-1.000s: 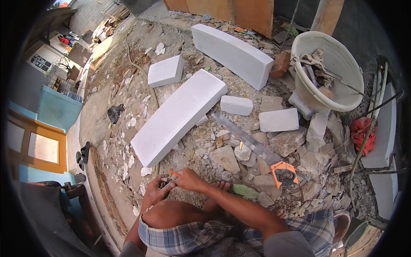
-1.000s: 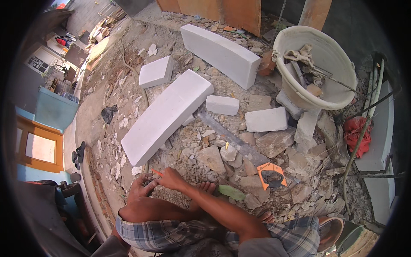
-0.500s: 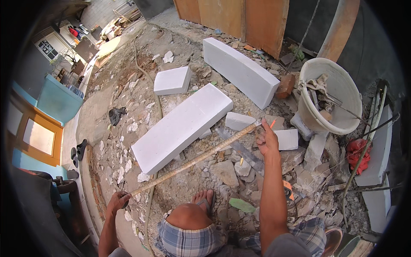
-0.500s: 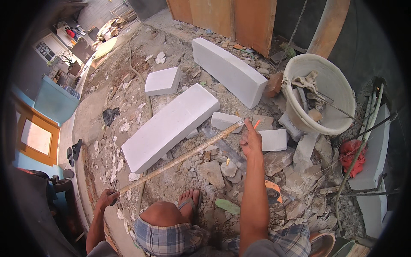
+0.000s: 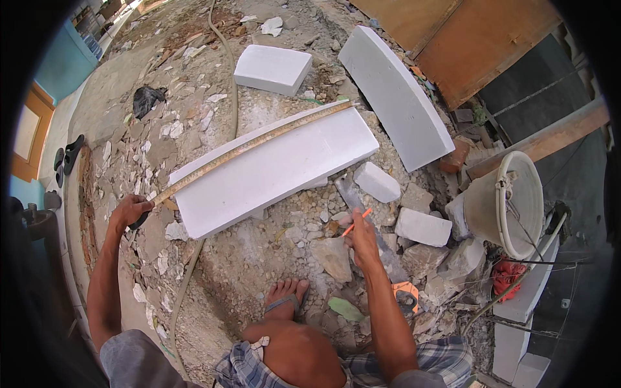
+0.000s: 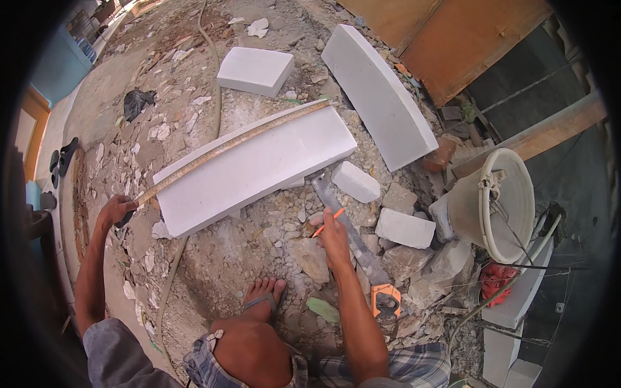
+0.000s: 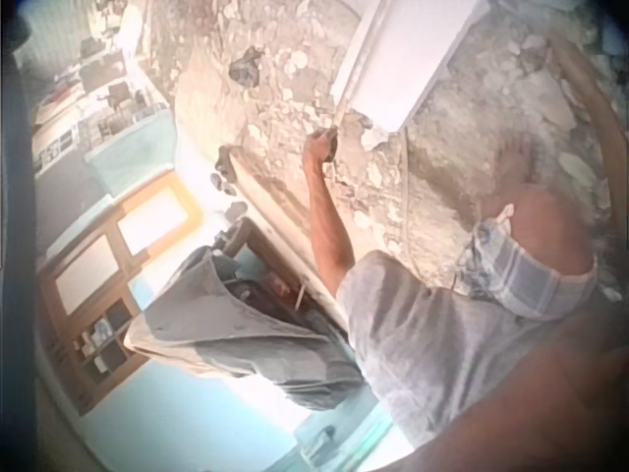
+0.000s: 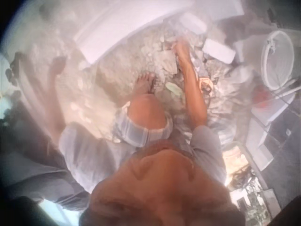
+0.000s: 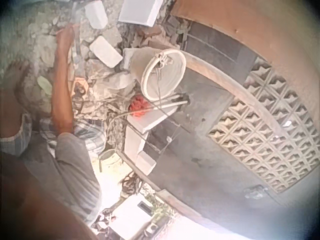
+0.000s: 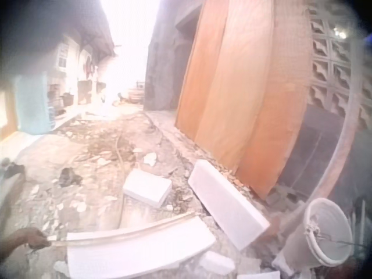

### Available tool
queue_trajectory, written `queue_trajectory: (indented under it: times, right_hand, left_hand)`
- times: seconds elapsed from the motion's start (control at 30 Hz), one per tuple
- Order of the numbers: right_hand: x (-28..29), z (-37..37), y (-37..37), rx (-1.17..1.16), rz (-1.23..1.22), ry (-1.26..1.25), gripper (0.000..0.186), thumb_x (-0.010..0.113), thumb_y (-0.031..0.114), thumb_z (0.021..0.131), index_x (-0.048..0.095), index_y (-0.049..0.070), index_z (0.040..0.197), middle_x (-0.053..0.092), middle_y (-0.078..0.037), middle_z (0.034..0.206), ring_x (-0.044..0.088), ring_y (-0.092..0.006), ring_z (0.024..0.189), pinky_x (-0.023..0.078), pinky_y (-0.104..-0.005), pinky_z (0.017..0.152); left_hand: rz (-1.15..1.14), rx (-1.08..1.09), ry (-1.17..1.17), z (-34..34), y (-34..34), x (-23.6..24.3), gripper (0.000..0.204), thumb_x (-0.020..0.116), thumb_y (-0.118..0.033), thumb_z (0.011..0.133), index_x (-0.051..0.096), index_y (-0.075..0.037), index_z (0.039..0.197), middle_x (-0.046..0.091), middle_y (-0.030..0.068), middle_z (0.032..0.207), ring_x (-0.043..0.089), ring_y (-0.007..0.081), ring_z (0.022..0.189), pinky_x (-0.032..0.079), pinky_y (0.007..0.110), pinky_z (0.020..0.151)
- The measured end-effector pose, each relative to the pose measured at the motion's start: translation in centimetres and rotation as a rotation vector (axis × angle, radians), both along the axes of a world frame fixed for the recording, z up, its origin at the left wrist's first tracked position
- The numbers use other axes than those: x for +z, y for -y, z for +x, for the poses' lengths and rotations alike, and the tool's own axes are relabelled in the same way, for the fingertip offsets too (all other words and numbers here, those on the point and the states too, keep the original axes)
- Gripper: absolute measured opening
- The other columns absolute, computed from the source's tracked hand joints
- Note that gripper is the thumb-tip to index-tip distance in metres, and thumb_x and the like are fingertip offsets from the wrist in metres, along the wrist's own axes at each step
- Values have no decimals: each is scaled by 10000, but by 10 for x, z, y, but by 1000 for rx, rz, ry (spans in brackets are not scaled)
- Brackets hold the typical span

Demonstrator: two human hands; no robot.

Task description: The person measures and marks a white rectangular tile with a tape measure and pencil, then uses a hand saw to cut the tile along the marked line. The person repeats this process on a second tile, measuring, marking, and sawing it into pieces.

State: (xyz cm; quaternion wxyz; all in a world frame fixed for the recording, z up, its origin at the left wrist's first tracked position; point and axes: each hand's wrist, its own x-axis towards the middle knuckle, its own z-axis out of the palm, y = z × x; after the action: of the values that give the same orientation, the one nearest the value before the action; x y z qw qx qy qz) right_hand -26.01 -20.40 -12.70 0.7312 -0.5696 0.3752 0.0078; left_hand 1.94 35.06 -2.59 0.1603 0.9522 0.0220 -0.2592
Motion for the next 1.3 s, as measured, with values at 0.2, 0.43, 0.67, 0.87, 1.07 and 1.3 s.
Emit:
queue_trajectory:
  times: [0.2,0.43,0.67,0.87,1.07,1.3]
  right_hand:
    - [4,7,-14,98,-30,-30,456,599,461,1076,691,39,927,588,4,680,528,-105,559,454,-284,535]
    - [27,31,-29,203,-40,8,249,715,273,1025,727,25,1027,667,-11,807,567,-77,621,471,-258,563]
    - [63,116,-49,331,-219,109,260,721,222,999,737,-12,1110,714,-32,869,611,-88,689,491,-242,619]
    - [84,205,-88,439,-403,262,317,740,279,961,748,-28,1040,729,-56,863,629,-103,724,499,-263,660]
    - [83,255,-134,584,-486,300,324,748,291,926,757,-22,1008,699,-41,788,625,-119,719,491,-285,679]
    - [68,297,-156,718,-527,300,305,727,277,928,774,-9,1022,705,-43,790,625,-114,726,493,-285,700]
  left_hand:
    - [39,-46,7,11,7,-7,445,754,-441,851,793,-1,902,680,99,677,600,205,610,461,398,620]
    - [45,8,-39,10,-13,-10,434,740,-454,853,804,-28,901,665,66,673,569,182,612,431,391,600]
    - [137,38,-60,13,-12,-8,628,721,-634,869,812,-18,953,721,153,750,654,258,707,494,432,692]
    - [207,-47,105,15,-1,-2,576,678,-577,945,820,-19,958,725,203,748,703,326,728,524,477,732]
    - [294,5,58,6,7,1,669,610,-683,949,810,-55,1062,766,226,908,744,404,930,557,509,843]
    - [318,6,35,2,10,4,675,606,-696,947,814,-66,1073,765,211,880,745,402,911,563,509,834]
